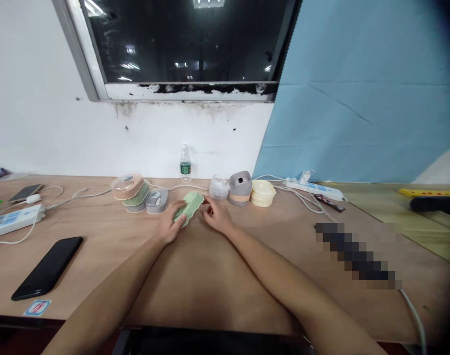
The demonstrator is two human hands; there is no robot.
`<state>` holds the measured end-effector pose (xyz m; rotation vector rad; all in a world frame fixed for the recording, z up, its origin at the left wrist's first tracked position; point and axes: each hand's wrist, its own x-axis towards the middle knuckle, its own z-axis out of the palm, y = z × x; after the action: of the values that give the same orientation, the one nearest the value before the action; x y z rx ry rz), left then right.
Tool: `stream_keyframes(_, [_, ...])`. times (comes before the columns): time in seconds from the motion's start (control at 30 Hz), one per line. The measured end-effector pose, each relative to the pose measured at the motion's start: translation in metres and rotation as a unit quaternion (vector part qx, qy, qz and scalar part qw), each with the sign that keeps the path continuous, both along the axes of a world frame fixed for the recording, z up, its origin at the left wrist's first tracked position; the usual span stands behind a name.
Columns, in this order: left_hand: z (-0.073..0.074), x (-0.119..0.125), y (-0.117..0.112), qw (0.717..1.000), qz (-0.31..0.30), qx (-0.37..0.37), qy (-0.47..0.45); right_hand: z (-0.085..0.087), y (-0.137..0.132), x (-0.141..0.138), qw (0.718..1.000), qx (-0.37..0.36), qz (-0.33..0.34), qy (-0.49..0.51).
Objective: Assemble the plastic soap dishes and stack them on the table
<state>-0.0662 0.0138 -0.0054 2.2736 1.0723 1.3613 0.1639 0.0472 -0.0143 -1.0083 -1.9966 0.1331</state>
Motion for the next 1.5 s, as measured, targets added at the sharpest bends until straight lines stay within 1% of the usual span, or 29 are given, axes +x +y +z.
stream_keyframes(0.1, [0.002,-0.002,-0.001,1.000,-0.020,-0.003,-0.017,0.000,-0.001,-0.006,0.999,0.005,-0.029,0.033])
stream_keyframes(0.2, [0.004,-0.002,-0.001,0.999,-0.031,-0.018,-0.029,0.000,0.002,0.000,0.998,0.028,-0.039,0.029])
stream_keyframes(0.3, [0.004,-0.002,0.001,0.998,-0.018,-0.028,-0.051,0.001,0.005,0.011,0.998,0.067,-0.005,-0.014])
stream_keyframes(0.4, [0.002,-0.004,0.005,0.996,0.023,-0.008,-0.084,0.004,0.005,0.021,0.991,0.112,0.037,-0.058])
stream_keyframes(0.43, [0.002,-0.005,0.007,0.994,0.042,0.005,-0.097,0.006,0.006,0.024,0.989,0.124,0.041,-0.065])
stream_keyframes(0.5, [0.001,-0.007,0.009,0.989,0.077,0.033,-0.121,0.011,0.010,0.032,0.988,0.144,0.017,-0.053])
stream_keyframes(0.57, [0.001,-0.010,0.011,0.985,0.101,0.052,-0.132,0.019,0.017,0.043,0.984,0.171,-0.053,0.009])
stream_keyframes(0.63, [0.002,-0.011,0.010,0.986,0.103,0.054,-0.123,0.031,0.026,0.060,0.962,0.195,-0.151,0.113])
stream_keyframes(0.7, [0.002,-0.011,0.008,0.990,0.090,0.044,-0.096,0.044,0.035,0.082,0.920,0.199,-0.245,0.234])
stream_keyframes(0.73, [0.002,-0.010,0.006,0.993,0.082,0.038,-0.079,0.050,0.040,0.095,0.895,0.191,-0.278,0.291])
stream_keyframes(0.77, [0.003,-0.009,0.004,0.995,0.074,0.033,-0.060,0.055,0.043,0.108,0.871,0.186,-0.299,0.342])
stream_keyframes(0.8, [0.003,-0.007,0.002,0.997,0.065,0.029,-0.042,0.059,0.047,0.121,0.852,0.180,-0.308,0.382])
stream_keyframes(0.83, [0.003,-0.006,0.001,0.998,0.057,0.027,-0.025,0.060,0.049,0.135,0.842,0.171,-0.309,0.408])
stream_keyframes(0.9, [0.004,-0.003,-0.002,0.999,0.039,0.026,0.006,0.057,0.054,0.158,0.824,0.152,-0.323,0.440])
stream_keyframes(0.97, [0.004,-0.002,-0.003,0.999,0.025,0.027,0.030,0.047,0.057,0.175,0.807,0.128,-0.345,0.461])
stream_keyframes(1.03, [0.004,-0.001,-0.004,0.998,0.023,0.027,0.048,0.035,0.059,0.187,0.799,0.095,-0.362,0.471])
stream_keyframes(1.13, [0.004,-0.002,-0.004,0.997,0.032,0.028,0.057,0.019,0.061,0.195,0.803,0.052,-0.381,0.455])
stream_keyframes(1.23, [0.004,-0.003,-0.003,0.998,0.036,0.030,0.053,0.010,0.061,0.200,0.807,0.061,-0.432,0.397])
stream_keyframes(1.3, [0.004,-0.004,-0.003,0.998,0.037,0.027,0.052,0.005,0.060,0.201,0.812,0.069,-0.459,0.353])
stream_keyframes(1.37, [0.003,-0.004,-0.002,0.998,0.038,0.021,0.054,0.002,0.059,0.202,0.821,0.062,-0.463,0.328])
stream_keyframes(1.43, [0.003,-0.004,-0.002,0.998,0.038,0.015,0.057,0.000,0.059,0.203,0.825,0.056,-0.461,0.323])
stream_keyframes(1.5, [0.004,-0.003,-0.003,0.998,0.037,0.009,0.060,0.001,0.058,0.202,0.820,0.062,-0.466,0.326])
